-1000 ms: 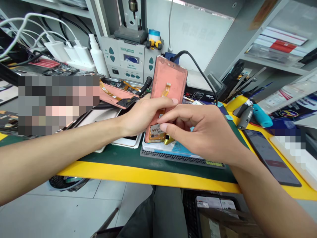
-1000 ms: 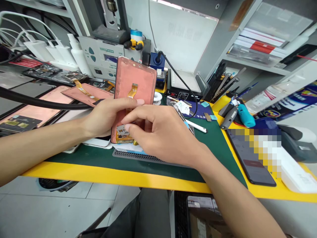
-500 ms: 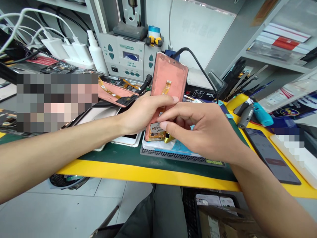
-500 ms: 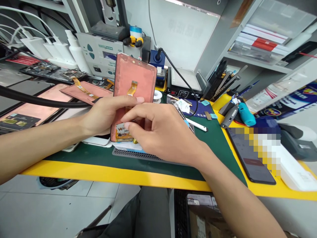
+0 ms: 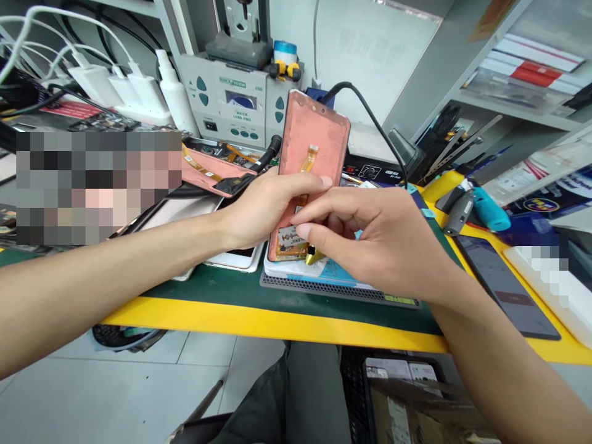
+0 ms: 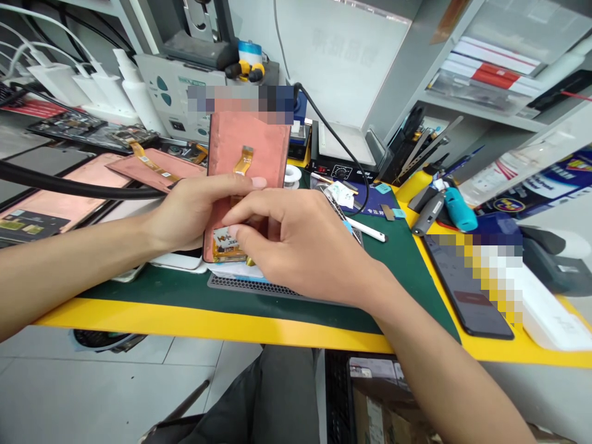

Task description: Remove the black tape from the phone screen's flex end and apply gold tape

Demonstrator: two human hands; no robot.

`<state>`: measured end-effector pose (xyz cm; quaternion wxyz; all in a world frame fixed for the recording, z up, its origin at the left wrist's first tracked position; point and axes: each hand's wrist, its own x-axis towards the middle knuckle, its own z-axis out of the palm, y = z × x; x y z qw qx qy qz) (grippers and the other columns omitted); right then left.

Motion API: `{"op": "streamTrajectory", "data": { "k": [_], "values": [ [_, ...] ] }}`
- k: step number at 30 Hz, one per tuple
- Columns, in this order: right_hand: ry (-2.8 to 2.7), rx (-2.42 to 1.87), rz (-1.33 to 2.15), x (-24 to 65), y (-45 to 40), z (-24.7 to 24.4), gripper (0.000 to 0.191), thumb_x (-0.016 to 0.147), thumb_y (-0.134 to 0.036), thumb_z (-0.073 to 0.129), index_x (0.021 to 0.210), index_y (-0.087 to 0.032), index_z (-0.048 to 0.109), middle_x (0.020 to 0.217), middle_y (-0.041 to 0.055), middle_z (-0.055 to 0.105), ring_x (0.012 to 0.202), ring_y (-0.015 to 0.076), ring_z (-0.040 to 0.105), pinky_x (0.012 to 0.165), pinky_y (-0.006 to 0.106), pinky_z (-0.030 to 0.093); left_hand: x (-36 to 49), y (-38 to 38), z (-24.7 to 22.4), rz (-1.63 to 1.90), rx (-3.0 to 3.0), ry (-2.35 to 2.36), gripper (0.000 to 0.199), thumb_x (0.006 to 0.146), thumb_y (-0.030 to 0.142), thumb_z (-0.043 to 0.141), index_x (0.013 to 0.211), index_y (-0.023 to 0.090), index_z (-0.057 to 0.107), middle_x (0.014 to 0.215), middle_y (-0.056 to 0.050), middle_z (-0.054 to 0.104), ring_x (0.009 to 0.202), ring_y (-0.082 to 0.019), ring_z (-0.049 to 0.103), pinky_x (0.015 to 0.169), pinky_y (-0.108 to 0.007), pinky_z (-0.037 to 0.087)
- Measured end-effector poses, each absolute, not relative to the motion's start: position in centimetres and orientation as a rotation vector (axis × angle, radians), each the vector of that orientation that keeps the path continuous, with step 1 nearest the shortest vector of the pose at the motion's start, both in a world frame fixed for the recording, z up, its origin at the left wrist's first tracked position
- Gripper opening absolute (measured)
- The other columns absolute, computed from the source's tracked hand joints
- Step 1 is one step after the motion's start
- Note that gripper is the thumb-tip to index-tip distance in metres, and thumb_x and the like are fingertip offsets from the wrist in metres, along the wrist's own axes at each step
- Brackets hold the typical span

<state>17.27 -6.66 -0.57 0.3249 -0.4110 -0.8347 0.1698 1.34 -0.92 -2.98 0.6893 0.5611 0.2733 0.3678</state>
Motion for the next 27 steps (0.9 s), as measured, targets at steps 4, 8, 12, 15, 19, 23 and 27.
{"op": "streamTrajectory", "data": {
  "k": [4,8,12,15,19,23,27],
  "values": [
    [-2.184,-1.07,0.455,17.27,-6.65,-0.64,0.017,0.087,-0.01,0.066,0.088,-0.021,0.079,0.062,-0.0053,0.063,0.052,0.0068,0.05,0.049,0.022,0.037,1.36,-0.78,-3.02,0.833,1.268,0.607,0.032,0.085,0.026,0.058,0.055,0.015,0.061,0.062,-0.004,0.06,0.061,-0.014,0.061,0.058,-0.025,0.048],
    [-2.203,-1.056,0.459,17.23,-6.66,-0.57,0.017,0.088,-0.009,0.065,0.089,-0.02,0.079,0.064,-0.005,0.064,0.052,0.0064,0.05,0.049,0.022,0.037,1.37,-0.67,-3.13,0.841,1.29,0.62,0.032,0.085,0.027,0.059,0.056,0.015,0.062,0.061,-0.003,0.06,0.06,-0.014,0.06,0.06,-0.026,0.049],
    [-2.247,-1.063,0.437,17.08,-6.77,-0.4,0.018,0.087,-0.008,0.065,0.085,-0.019,0.079,0.06,-0.0054,0.061,0.051,0.0061,0.047,0.051,0.022,0.036,1.29,-0.79,-3.11,0.81,1.281,0.645,0.029,0.085,0.03,0.06,0.061,0.015,0.064,0.066,-0.005,0.062,0.068,-0.017,0.064,0.068,-0.029,0.054],
    [-2.251,-1.077,0.438,17.01,-6.8,-0.34,0.019,0.084,-0.007,0.064,0.085,-0.019,0.078,0.059,-0.0054,0.06,0.051,0.0068,0.046,0.052,0.024,0.036,1.23,-0.83,-3.13,0.81,1.271,0.669,0.028,0.084,0.031,0.061,0.061,0.015,0.064,0.067,-0.006,0.063,0.073,-0.019,0.067,0.068,-0.029,0.055],
    [-2.265,-1.066,0.454,17.07,-6.71,-0.33,0.02,0.084,-0.006,0.063,0.086,-0.019,0.079,0.059,-0.0052,0.06,0.05,0.0071,0.046,0.054,0.024,0.037,1.26,-0.73,-3.25,0.826,1.254,0.65,0.025,0.084,0.03,0.063,0.064,0.015,0.066,0.067,-0.005,0.062,0.072,-0.019,0.066,0.069,-0.029,0.056],
    [-2.264,-1.055,0.445,17.08,-6.71,-0.4,0.021,0.084,-0.005,0.063,0.087,-0.018,0.079,0.059,-0.0057,0.06,0.05,0.0064,0.046,0.054,0.023,0.037,1.32,-0.7,-3.25,0.841,1.287,0.607,0.026,0.084,0.028,0.061,0.062,0.014,0.066,0.066,-0.005,0.064,0.07,-0.017,0.065,0.068,-0.026,0.054],
    [-2.235,-1.035,0.428,16.99,-6.81,-0.54,0.02,0.084,-0.004,0.063,0.087,-0.017,0.079,0.06,-0.006,0.06,0.051,0.0056,0.045,0.053,0.022,0.037,1.29,-0.81,-3.15,0.835,1.281,0.66,0.027,0.083,0.031,0.063,0.062,0.014,0.067,0.067,-0.005,0.065,0.069,-0.018,0.066,0.063,-0.026,0.053]
  ]
}}
